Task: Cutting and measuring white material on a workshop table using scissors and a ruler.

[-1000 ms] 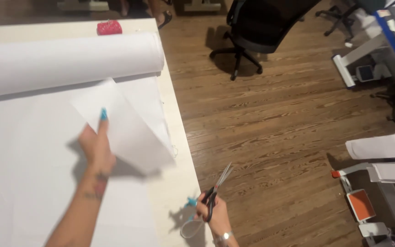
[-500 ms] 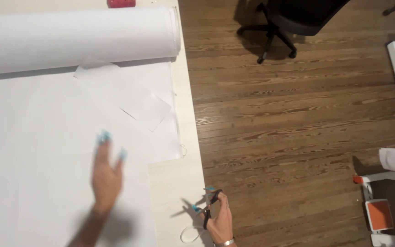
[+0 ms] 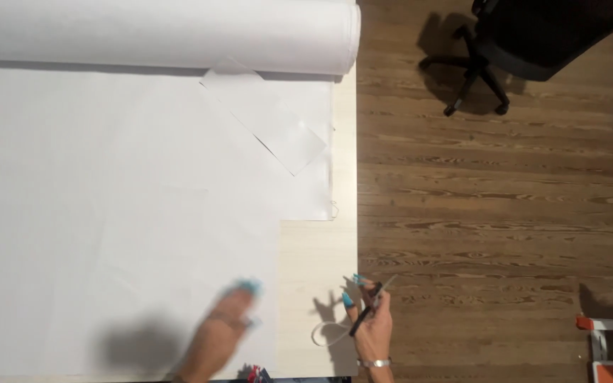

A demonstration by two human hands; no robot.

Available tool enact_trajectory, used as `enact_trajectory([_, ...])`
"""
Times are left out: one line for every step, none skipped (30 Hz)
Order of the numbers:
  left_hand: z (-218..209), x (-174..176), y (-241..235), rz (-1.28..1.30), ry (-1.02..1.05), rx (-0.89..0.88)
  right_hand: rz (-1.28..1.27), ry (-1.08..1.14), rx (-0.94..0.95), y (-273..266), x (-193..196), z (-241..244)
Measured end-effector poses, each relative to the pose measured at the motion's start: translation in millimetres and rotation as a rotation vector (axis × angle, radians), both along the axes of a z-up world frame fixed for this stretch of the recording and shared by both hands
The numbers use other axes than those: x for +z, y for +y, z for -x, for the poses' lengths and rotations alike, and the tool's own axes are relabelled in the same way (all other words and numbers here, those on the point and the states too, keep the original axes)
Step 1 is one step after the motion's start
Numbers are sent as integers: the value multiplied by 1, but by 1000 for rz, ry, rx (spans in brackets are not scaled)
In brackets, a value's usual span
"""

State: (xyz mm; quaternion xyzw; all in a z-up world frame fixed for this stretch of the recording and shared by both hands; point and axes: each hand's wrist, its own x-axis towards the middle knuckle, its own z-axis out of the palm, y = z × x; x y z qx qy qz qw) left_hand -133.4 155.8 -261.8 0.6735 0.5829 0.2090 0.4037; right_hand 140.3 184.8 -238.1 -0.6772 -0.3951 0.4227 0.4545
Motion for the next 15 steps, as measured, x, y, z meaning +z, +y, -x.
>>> enact_trajectory([17,5,7,-13,-1,-4,-13,-1,-4,-5,6,5])
enact_trajectory([35,11,13,-200,163,210,125,-27,-63,-10,12,10])
enact_trajectory([53,17,19,-382,324,426,264,-53,-123,-16,18,16])
enact_trajectory([67,27,26,-393,319,424,254,-53,-128,-20,22,22])
enact_trajectory([80,39,31,-319,354,487,309,-74,-168,-27,26,29])
enact_trajectory([94,50,36,-244,387,549,365,-95,-209,-34,30,36])
enact_trajectory([105,44,34,-256,382,532,356,-91,-228,-41,38,49])
enact_trajectory([116,39,34,-269,425,449,348,-74,-275,-47,47,63])
enact_trajectory([127,32,36,-285,464,360,336,-56,-331,-53,55,76])
enact_trajectory([129,33,36,-301,455,338,326,-53,-357,-61,57,91])
enact_trajectory([131,32,34,-243,551,211,306,-32,-333,-69,60,104])
enact_trajectory([133,32,32,-185,647,84,286,-11,-309,-77,63,118])
enact_trajectory([135,28,32,-205,639,81,267,-13,-320,-89,40,126])
enact_trajectory([136,25,32,-352,670,99,134,-42,-286,-102,15,134])
enact_trajectory([138,24,14,-462,704,117,36,-74,-240,-129,-3,141])
